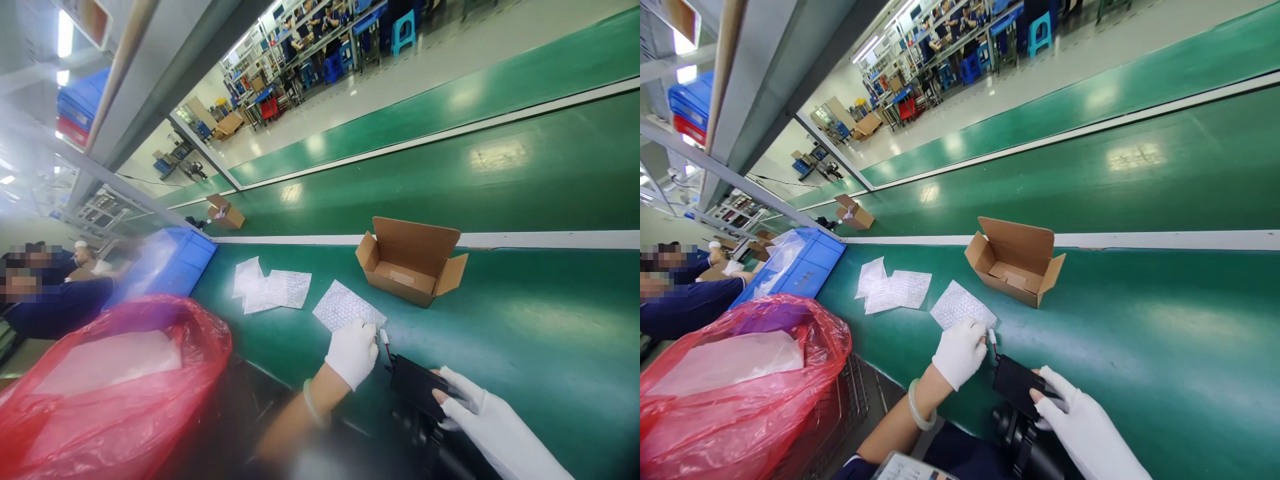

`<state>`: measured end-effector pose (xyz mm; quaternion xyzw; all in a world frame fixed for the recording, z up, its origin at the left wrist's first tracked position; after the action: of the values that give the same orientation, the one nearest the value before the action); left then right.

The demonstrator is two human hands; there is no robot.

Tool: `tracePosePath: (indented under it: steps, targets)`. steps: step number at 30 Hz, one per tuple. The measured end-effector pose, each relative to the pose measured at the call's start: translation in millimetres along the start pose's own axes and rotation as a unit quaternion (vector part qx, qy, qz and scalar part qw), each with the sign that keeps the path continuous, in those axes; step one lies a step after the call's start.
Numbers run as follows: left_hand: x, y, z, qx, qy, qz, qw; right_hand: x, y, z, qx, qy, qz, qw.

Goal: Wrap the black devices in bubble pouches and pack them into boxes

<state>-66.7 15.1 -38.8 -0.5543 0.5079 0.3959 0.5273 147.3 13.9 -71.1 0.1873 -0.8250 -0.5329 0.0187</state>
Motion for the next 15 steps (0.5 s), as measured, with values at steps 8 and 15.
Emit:
tracePosePath:
  steps: [8,15]
  targets:
    - [-5.0,-3.8,-4.8,0.027,-0.031,-0.078,0.996,0.6,2.1,3.8,0.092,0.058,0.065,0.992]
    - [-7.9,-7.1,-17.9,0.101,-0.094,-0.078,0.987,4.9,2.1,-0.1,0.052,-0.028,0.064,0.996]
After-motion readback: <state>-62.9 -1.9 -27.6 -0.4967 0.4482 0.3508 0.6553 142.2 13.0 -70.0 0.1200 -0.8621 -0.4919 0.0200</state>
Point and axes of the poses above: each hand's wrist, its own z-axis towards the middle knuckle, its own x-axis out of the palm, y = z × x, the point moved 1 cm from there along z, towards the middle knuckle, and after that the axes turned 6 degrees about x, right-handed, at the moved point
